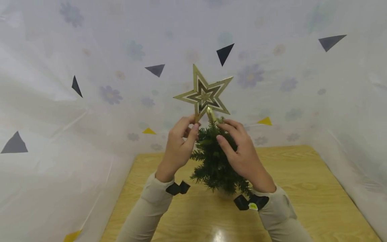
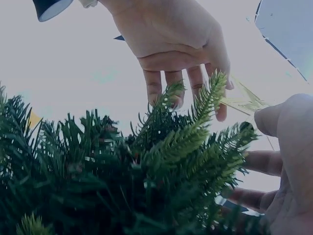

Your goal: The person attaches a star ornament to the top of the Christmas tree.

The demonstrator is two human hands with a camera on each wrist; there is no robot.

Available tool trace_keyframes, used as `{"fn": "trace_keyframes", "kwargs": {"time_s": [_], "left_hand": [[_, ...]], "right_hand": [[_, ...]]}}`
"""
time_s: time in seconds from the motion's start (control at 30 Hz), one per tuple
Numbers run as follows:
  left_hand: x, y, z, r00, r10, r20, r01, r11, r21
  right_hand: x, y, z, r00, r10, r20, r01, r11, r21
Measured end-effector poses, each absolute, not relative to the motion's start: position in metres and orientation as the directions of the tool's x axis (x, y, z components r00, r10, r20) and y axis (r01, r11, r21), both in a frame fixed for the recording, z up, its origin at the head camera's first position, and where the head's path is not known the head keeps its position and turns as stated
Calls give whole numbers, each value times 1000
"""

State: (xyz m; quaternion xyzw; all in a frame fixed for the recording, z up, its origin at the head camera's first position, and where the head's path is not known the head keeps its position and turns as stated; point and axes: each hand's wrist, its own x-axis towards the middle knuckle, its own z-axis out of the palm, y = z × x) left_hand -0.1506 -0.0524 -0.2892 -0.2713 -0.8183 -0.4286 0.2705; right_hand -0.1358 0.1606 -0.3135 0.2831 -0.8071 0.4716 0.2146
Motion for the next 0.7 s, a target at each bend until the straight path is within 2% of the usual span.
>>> {"fn": "trace_keyframes", "kwargs": {"time_s": [0.17,0.37,0.7], "left_hand": [[-151,-58,-291,-714,197,672,655,527,542],[-150,-72,-300,-690,180,701,643,598,480],[-145,-97,-323,-653,147,743,560,754,343]], "right_hand": [[-134,175,-315,-730,-277,625,-677,416,-607],[-133,196,-317,-710,-275,648,-694,431,-577],[-131,232,-330,-718,-245,651,-671,490,-556]]}}
